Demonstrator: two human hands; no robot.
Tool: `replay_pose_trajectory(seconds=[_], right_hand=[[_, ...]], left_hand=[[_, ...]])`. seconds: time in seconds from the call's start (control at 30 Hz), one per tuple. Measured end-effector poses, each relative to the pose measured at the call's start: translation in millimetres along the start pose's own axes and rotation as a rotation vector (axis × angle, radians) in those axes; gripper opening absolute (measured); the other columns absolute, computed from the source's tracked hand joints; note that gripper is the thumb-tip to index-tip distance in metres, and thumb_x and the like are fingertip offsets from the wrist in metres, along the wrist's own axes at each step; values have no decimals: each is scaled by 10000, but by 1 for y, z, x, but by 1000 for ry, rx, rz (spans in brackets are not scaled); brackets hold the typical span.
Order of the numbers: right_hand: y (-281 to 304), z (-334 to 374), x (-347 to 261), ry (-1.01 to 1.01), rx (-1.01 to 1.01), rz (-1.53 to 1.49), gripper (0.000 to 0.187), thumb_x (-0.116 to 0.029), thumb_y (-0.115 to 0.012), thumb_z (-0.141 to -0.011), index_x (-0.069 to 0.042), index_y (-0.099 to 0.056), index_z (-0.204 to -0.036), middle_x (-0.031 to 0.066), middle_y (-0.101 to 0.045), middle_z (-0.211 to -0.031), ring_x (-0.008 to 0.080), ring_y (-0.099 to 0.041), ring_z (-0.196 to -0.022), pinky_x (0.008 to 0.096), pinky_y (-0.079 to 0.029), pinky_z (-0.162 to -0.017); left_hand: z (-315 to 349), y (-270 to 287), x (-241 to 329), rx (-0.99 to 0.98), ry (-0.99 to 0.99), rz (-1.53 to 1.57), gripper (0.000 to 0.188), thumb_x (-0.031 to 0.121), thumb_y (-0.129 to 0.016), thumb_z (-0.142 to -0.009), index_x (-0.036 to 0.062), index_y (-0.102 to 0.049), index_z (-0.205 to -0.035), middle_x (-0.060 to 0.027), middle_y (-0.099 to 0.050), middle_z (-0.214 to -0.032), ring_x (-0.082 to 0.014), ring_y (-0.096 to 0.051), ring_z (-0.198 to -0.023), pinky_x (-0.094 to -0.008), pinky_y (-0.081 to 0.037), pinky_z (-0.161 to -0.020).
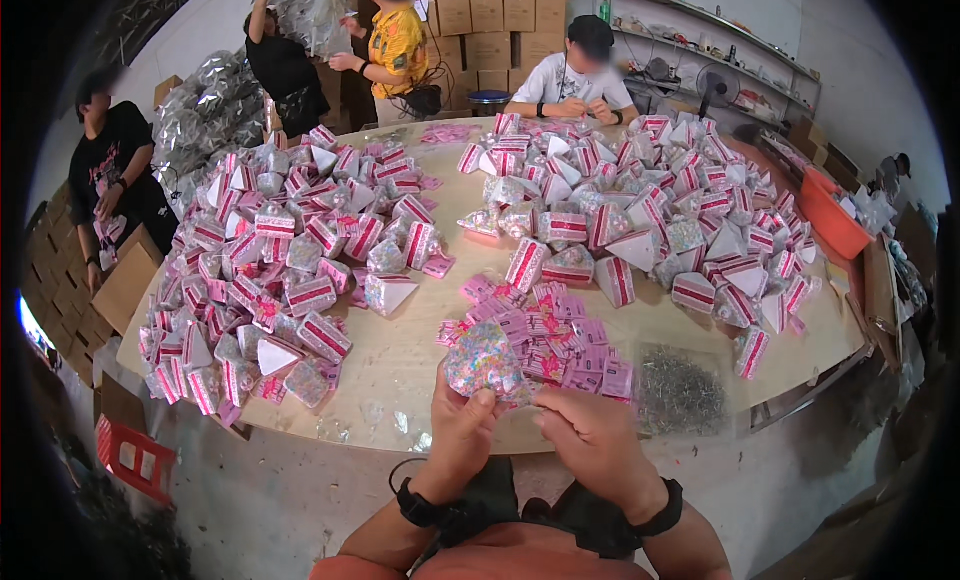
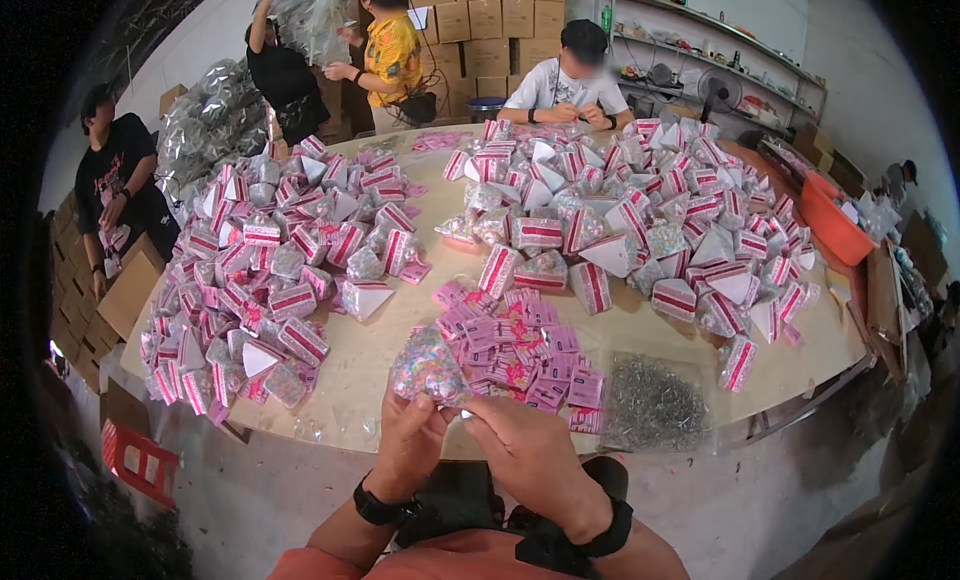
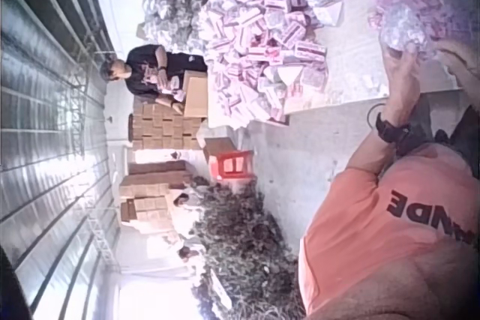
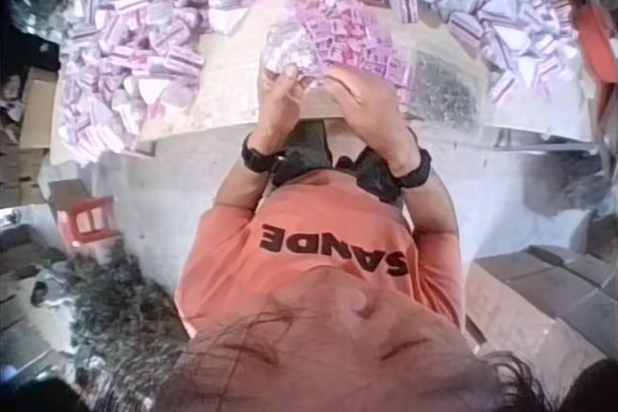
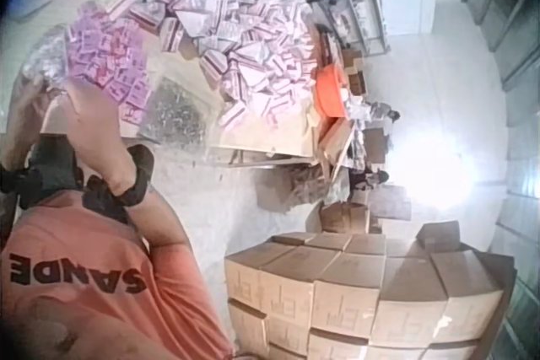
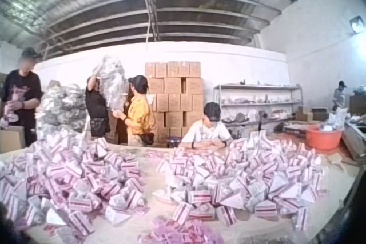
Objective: The person repeatedly picks small pink packets and colorful bead-like items from a table, places them into small clear plastic bags, and sets the filled bags aside. Other people at the table perform similar packing actions. The workspace is a large table with many pre-packed items and cardboard boxes in the background.
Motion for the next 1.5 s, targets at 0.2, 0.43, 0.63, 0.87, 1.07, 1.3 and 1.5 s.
replay_pose_trajectory(seconds=[0.2, 0.43, 0.63, 0.87, 1.07, 1.3, 1.5], right_hand=[[-1, -5, -9, 67, 39, 30, 189, -73, -585, -791, 23, -585, -954, 163, -611, -827, 272, -608, -748, 315, -467, -657], [-5, -12, -16, 67, 1, 18, 168, -85, -568, -798, 11, -578, -936, 162, -600, -810, 302, -595, -734, 343, -463, -636], [-9, -15, -18, 81, -7, 26, 148, -82, -544, -806, -5, -569, -930, 162, -577, -770, 315, -581, -712, 359, -453, -607], [-13, -20, -22, 85, -37, 98, 133, -43, -554, -792, 15, -577, -909, 162, -581, -741, 299, -589, -668, 337, -451, -584], [-14, -22, -29, 127, -16, 145, 120, -38, -548, -780, 15, -577, -883, 164, -574, -721, 311, -579, -649, 342, -445, -572], [-15, -24, -27, 96, -34, 143, 104, -41, -552, -770, 13, -577, -855, 164, -572, -715, 320, -574, -643, 348, -443, -564], [-13, -23, -32, 121, -14, 174, 96, -50, -549, -775, 7, -572, -850, 167, -561, -708, 322, -566, -639, 360, -433, -559]], left_hand=[[1, 5, -3, -33, 12, 3, 637, 232, -669, -770, 13, -321, -1258, -146, -510, -1142, -266, -521, -1063, -389, -444, -896], [2, -11, -1, -65, 78, 182, 587, 217, -641, -797, 11, -333, -1251, -203, -517, -1142, -284, -544, -1040, -377, -471, -868], [3, -12, 2, -69, 76, 198, 582, 212, -633, -804, 8, -325, -1254, -209, -519, -1140, -280, -550, -1032, -373, -475, -863], [3, -9, 6, -61, 28, 153, 615, 204, -651, -789, 31, -301, -1265, -175, -509, -1147, -266, -543, -1031, -382, -472, -855], [4, 0, 8, -37, -16, 117, 626, 200, -674, -766, 61, -311, -1257, -105, -497, -1130, -227, -523, -1023, -369, -452, -846], [6, 2, 12, -8, -46, 99, 586, 157, -672, -764, 67, -333, -1233, -83, -497, -1105, -191, -524, -988, -335, -448, -818], [7, 4, 14, 35, -60, 2, 711, 259, -712, -728, 0, -310, -1254, -135, -500, -1156, -252, -516, -1066, -390, -420, -909]])
Point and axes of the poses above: each hand's wrist, its own z-axis away from the middle knuckle, its own y-axis out of the back of the hand, x = y × z, the point moved 10 cm from there along -z, towards the middle knuckle
